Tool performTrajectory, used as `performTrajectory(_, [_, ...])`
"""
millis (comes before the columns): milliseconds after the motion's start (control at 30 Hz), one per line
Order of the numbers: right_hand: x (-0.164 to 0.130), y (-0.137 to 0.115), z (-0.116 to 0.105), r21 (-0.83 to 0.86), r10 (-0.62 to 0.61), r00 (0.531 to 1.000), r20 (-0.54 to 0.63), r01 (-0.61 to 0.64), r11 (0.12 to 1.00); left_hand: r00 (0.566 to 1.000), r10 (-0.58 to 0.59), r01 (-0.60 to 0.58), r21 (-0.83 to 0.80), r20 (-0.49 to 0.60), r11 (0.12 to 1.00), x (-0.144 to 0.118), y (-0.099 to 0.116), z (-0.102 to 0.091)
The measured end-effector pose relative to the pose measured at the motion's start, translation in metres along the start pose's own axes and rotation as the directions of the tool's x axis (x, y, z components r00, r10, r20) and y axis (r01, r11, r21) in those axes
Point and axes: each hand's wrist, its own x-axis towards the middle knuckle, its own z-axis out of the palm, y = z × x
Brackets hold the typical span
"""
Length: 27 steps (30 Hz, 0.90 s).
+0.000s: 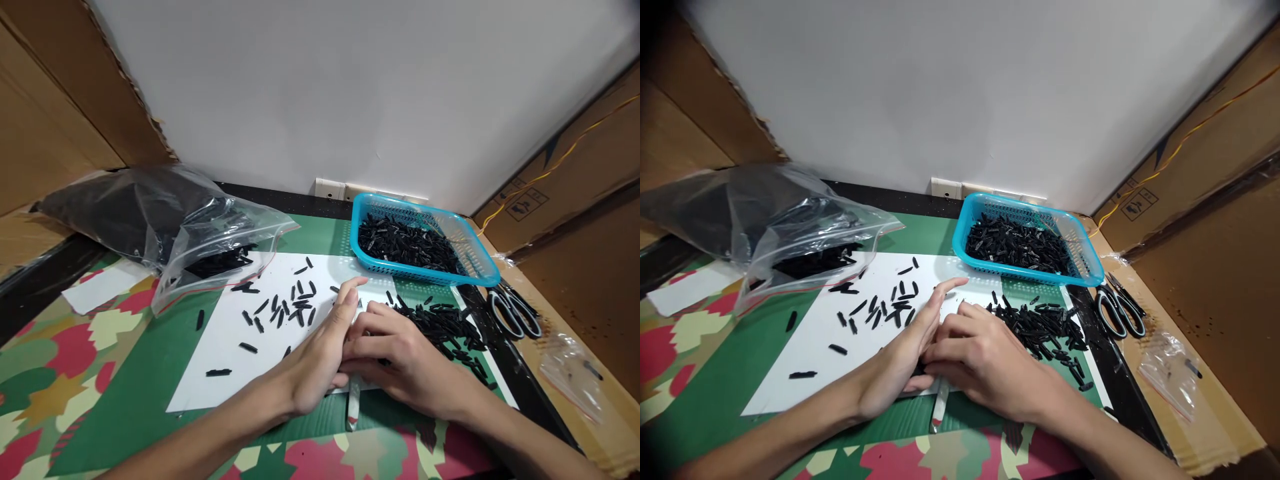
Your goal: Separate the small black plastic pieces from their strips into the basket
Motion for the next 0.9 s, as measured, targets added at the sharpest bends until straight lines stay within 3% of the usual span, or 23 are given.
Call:
performTrajectory(133, [0.000,0.003,-0.001,-0.047,-0.003,0.998,0.061,0.005,0.999,0.997,-0.083,0.083,0.013,0.008,0.996,-0.005,0.005,0.002])
performTrajectory(300, [-0.001,0.002,0.006,-0.065,-0.003,0.999,0.035,0.005,0.998,0.998,-0.050,0.051,0.017,-0.034,0.999,-0.005,0.007,0.003])
performTrajectory(467, [-0.001,0.003,0.009,-0.188,-0.020,0.999,0.040,0.027,0.982,0.994,-0.022,0.027,0.037,-0.110,0.999,0.001,0.001,0.004])
performTrajectory(600, [-0.002,0.008,-0.005,-0.285,-0.037,0.993,-0.113,0.003,0.958,0.997,0.051,-0.049,0.037,-0.058,0.998,0.007,0.001,0.001])
performTrajectory(700, [-0.002,0.012,-0.017,-0.261,0.016,0.978,-0.207,-0.071,0.963,0.993,0.105,-0.099,0.114,-0.045,0.988,0.008,0.005,-0.001])
performTrajectory(900, [-0.003,0.013,-0.022,-0.130,0.108,0.968,-0.226,-0.140,0.982,0.992,0.125,-0.120,0.168,-0.019,0.978,0.008,0.002,-0.003])
